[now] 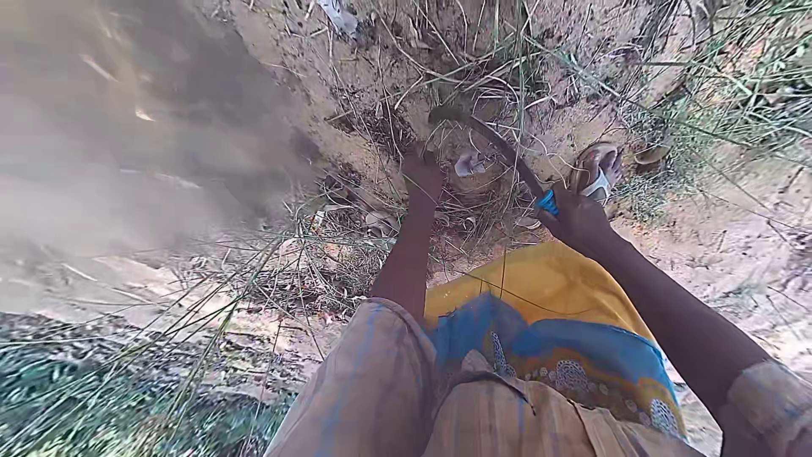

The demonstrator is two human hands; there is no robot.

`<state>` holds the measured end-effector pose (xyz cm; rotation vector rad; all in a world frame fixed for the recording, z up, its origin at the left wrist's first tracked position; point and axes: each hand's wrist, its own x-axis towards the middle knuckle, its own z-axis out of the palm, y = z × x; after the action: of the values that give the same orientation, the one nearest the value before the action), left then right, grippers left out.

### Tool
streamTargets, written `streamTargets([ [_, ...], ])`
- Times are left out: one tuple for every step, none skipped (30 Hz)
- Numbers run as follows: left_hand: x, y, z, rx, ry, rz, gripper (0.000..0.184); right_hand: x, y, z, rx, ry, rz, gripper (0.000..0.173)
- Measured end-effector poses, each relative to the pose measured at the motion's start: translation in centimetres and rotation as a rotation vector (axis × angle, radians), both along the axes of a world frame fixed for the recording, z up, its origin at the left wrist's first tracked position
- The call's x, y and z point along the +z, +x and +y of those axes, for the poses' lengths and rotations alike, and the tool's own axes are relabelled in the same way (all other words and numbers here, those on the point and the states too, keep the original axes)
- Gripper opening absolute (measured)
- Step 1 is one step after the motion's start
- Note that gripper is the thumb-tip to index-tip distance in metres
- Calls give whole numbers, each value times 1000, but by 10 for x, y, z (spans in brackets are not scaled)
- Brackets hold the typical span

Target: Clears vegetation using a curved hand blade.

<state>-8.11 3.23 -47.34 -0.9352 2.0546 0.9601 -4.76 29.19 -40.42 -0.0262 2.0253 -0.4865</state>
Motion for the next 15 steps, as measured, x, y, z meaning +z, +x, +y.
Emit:
streamTargets([
  [7,5,-1,-32,5,-16,42,8,6,9,-5,54,-34,48],
  [12,18,-3,-80,-2,-26,42,20,15,21,-19,104,-100,51],
  [20,36,-5,-166,-2,-79,40,34,26,35,-23,153,-197,50],
  [29,53,-7,-314,4,-168,39,48,40,51,-39,170,-264,49],
  [34,66,-7,-497,26,-286,39,61,55,67,-76,156,-276,47],
  [38,76,-4,-635,61,-381,38,75,71,84,-130,123,-249,46],
  [40,78,1,-734,92,-452,43,88,88,96,-193,77,-177,45],
  [42,72,8,-804,109,-502,54,98,102,103,-255,42,-76,46],
  [45,58,19,-846,117,-494,60,105,112,106,-326,26,25,49],
  [48,43,32,-885,129,-384,56,110,118,106,-403,25,104,52],
  [54,24,46,-937,151,-188,47,113,121,105,-490,25,163,55],
  [62,1,64,-980,187,20,37,112,120,103,-572,17,220,56],
  [68,-23,84,-1005,221,208,33,109,115,100,-648,12,264,56],
  [71,-44,103,-1005,226,375,34,105,108,96,-716,8,298,55],
  [70,-62,121,-998,193,481,39,99,101,93,-772,1,329,54],
])
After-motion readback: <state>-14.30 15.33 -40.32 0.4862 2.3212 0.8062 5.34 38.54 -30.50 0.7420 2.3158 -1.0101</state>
